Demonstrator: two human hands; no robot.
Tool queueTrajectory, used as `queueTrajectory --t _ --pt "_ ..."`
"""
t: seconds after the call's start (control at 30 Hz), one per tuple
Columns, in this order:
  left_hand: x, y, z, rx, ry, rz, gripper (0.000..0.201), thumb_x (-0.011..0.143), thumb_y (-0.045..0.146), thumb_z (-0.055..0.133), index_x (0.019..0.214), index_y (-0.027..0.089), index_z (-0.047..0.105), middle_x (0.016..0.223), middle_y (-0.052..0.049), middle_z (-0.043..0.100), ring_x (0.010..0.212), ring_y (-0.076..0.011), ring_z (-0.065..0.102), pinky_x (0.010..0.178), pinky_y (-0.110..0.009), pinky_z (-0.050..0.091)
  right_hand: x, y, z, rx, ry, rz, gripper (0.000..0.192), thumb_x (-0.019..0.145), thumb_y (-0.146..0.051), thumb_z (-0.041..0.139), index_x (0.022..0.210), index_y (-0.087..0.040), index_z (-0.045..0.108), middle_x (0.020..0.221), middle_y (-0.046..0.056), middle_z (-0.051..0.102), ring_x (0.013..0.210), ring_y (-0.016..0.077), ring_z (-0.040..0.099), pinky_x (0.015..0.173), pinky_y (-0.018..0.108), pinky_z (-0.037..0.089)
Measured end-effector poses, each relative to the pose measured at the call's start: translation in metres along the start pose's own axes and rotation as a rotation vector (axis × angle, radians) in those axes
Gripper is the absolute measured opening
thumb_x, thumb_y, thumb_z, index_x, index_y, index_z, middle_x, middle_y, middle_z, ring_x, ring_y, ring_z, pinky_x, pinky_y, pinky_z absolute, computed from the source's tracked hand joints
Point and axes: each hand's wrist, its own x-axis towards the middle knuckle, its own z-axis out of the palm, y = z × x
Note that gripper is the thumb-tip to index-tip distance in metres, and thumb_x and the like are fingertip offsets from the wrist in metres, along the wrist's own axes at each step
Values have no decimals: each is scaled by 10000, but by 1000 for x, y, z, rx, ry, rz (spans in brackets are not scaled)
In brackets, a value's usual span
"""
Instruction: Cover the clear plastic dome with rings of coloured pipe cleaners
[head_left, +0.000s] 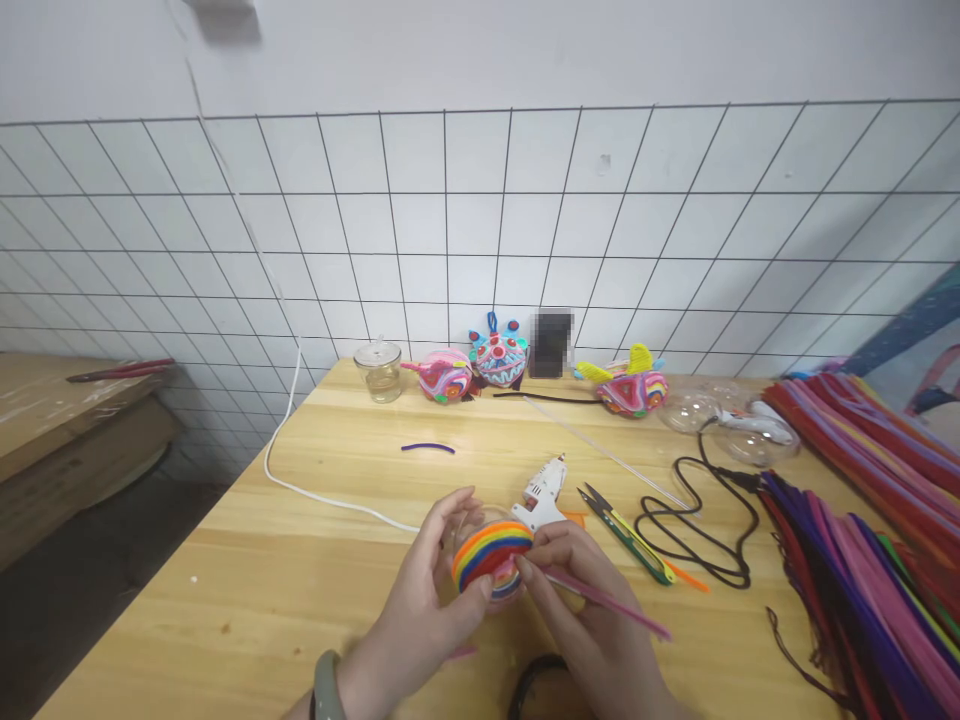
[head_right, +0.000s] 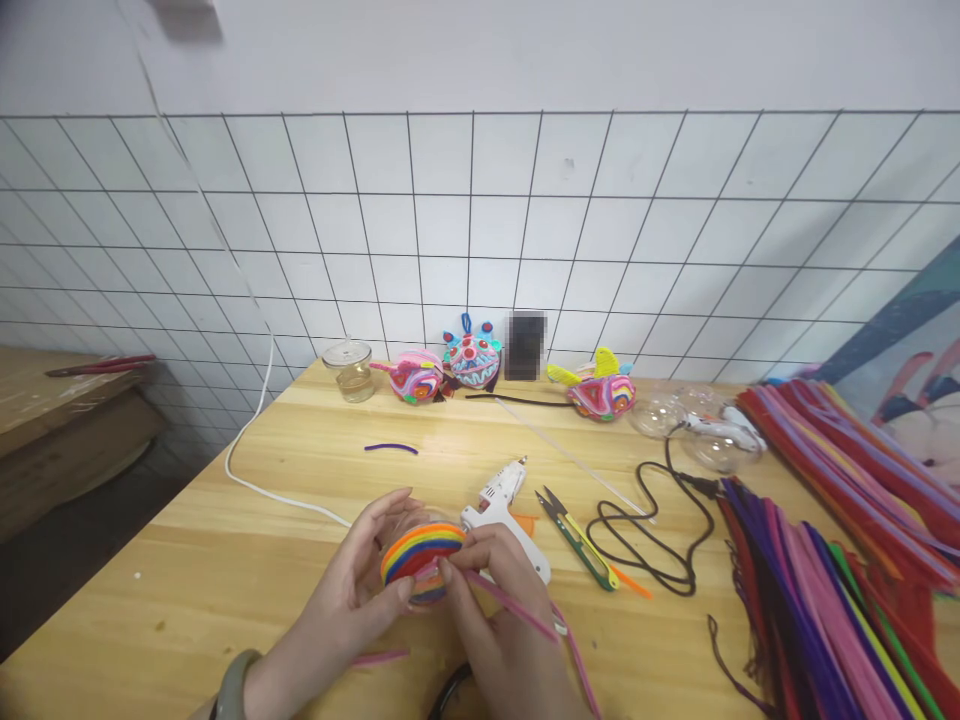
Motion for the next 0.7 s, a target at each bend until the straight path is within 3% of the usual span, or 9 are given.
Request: queueTrajectory --t 0.27,0.5,0.7 --pt "0 -2 0 -166 -27 14 550 828 340 660 1318 249 427 1280 -128 596 1237 -311 522 1052 -453 381 1 -1 -1 12 -5 -8 131 904 -204 578 793 -250 630 826 -12 635 789 136 634 719 234 494" --pt "3 -4 0 -204 -15 28 532 814 345 676 1296 254 469 1251 -117 607 1220 -302 536 1031 -440 401 -1 -2 0 44 -2 42 136 917 -197 575 802 -259 613 848 -17 607 823 128 603 752 236 459" --pt "2 -6 3 -201 -25 2 569 790 298 718 1292 256 455 1225 -113 600 1162 -278 567 993 -423 433 0 -1 2 47 13 -1 139 898 -161 579 794 -252 597 799 -20 590 760 136 595 708 248 457"
